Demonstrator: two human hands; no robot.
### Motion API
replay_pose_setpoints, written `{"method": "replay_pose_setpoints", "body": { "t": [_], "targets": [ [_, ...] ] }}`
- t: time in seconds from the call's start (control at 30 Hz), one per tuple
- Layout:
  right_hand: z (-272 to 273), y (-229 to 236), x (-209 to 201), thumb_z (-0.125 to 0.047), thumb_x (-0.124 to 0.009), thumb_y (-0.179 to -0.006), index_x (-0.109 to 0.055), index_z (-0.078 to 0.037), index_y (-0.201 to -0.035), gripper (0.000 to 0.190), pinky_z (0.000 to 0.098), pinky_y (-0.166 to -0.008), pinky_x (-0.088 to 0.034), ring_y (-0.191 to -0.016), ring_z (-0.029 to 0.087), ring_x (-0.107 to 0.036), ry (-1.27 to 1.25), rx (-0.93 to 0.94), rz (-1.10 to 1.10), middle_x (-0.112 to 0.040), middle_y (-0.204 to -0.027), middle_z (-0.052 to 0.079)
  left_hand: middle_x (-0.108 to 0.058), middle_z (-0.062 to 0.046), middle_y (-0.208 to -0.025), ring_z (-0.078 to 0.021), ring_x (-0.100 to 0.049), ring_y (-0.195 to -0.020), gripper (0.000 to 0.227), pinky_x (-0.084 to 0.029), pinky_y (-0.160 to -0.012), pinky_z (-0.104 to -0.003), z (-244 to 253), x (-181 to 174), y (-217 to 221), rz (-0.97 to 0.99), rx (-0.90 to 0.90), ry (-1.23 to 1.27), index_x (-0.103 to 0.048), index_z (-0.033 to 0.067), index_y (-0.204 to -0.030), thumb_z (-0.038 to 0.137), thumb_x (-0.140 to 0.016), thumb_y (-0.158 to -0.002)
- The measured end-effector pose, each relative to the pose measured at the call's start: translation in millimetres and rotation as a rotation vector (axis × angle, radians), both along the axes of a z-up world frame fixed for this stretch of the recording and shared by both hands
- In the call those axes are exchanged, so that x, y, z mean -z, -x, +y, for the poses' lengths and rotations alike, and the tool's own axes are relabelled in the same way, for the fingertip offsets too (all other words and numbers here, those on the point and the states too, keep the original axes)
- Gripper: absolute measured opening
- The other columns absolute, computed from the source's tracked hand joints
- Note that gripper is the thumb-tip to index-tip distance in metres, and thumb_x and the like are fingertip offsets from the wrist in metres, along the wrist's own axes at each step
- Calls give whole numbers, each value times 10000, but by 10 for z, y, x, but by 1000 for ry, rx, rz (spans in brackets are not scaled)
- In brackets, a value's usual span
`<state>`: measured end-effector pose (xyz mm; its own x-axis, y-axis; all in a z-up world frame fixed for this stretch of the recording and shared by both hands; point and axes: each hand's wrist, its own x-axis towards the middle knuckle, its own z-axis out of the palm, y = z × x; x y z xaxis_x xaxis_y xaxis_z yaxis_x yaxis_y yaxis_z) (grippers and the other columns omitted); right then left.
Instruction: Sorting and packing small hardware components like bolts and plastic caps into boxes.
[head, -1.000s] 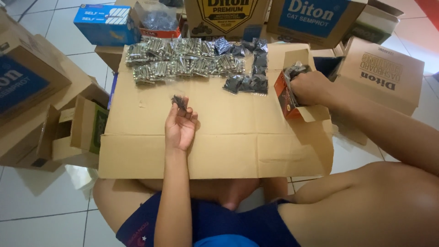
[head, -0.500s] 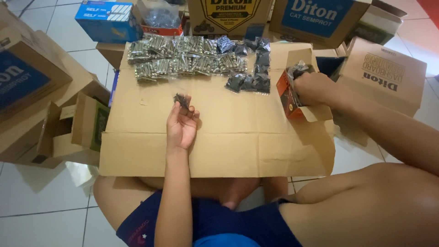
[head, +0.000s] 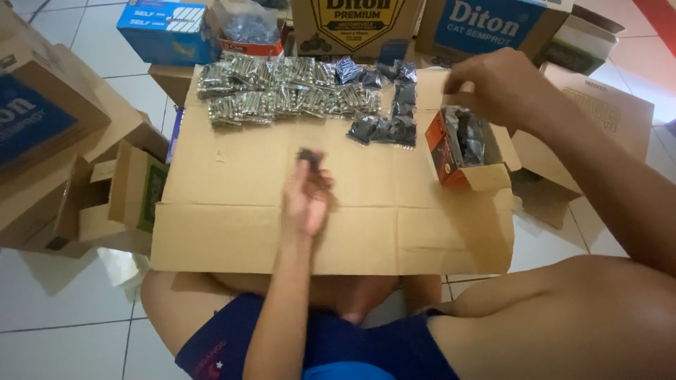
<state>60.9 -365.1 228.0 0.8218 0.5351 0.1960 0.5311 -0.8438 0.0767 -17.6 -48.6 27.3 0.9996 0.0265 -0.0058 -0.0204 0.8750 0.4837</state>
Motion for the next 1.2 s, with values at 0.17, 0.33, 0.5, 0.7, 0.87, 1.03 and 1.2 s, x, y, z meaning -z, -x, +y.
{"method": "replay_pose_setpoints", "body": {
  "t": [0.17,0.33,0.5,0.7,0.87,1.03,1.2],
  "targets": [
    [555,352,-258,-80,-762,-911,-735,-76,-1013,106,279,-563,-515,-640,162,-645,-365,-207,261,-750,-884,72,-685,-183,-1200,-171,-651,-829,317,-567,-758,-301,-685,20,62,-36,200,41,-568,-32,-1319,98,-590,-1030],
    [718,599,-477,-94,-732,-946,-782,-72,-1075,140,480,-857,-620,-867,380,-769,-234,-65,490,-772,-960,184,-751,-165,-1192,-193,-763,-799,196,-634,-690,-287,-986,79,36,16,267,-40,-648,134,-1219,185,-635,-1029],
    [639,510,-244,-147,-764,-926,-798,-133,-1092,170,542,-928,-590,-946,372,-774,-150,-20,529,-790,-1014,142,-756,-168,-1173,-182,-750,-798,136,-633,-701,-279,-1014,40,105,35,295,-66,-642,106,-1142,179,-649,-1027],
    [355,249,51,-315,-763,-928,-772,-168,-969,153,473,-826,-591,-912,321,-760,-204,-28,240,-792,-910,58,-749,-183,-1190,-180,-754,-786,151,-623,-699,-279,-1011,75,76,46,296,-19,-624,103,-1170,176,-629,-1038],
    [666,529,-250,-202,-728,-958,-793,-92,-1050,157,519,-869,-607,-944,400,-766,-270,83,568,-791,-1020,166,-750,-183,-1187,-175,-751,-794,171,-628,-709,-281,-1014,78,96,30,300,-34,-627,103,-1187,174,-639,-1032],
    [646,502,-199,-186,-753,-947,-800,-66,-1061,172,511,-788,-624,-890,416,-760,-299,51,549,-783,-971,189,-778,-143,-1114,-164,-748,-786,108,-627,-716,-276,-1009,-12,129,31,284,-33,-630,124,-1108,182,-654,-1021],
    [675,566,-308,-183,-765,-922,-825,-84,-1037,163,486,-763,-635,-836,372,-764,-259,27,584,-802,-945,164,-784,-134,-969,-188,-743,-764,88,-629,-704,-290,-989,-62,133,37,293,-46,-625,115,-1078,168,-662,-1019]
  ]
}}
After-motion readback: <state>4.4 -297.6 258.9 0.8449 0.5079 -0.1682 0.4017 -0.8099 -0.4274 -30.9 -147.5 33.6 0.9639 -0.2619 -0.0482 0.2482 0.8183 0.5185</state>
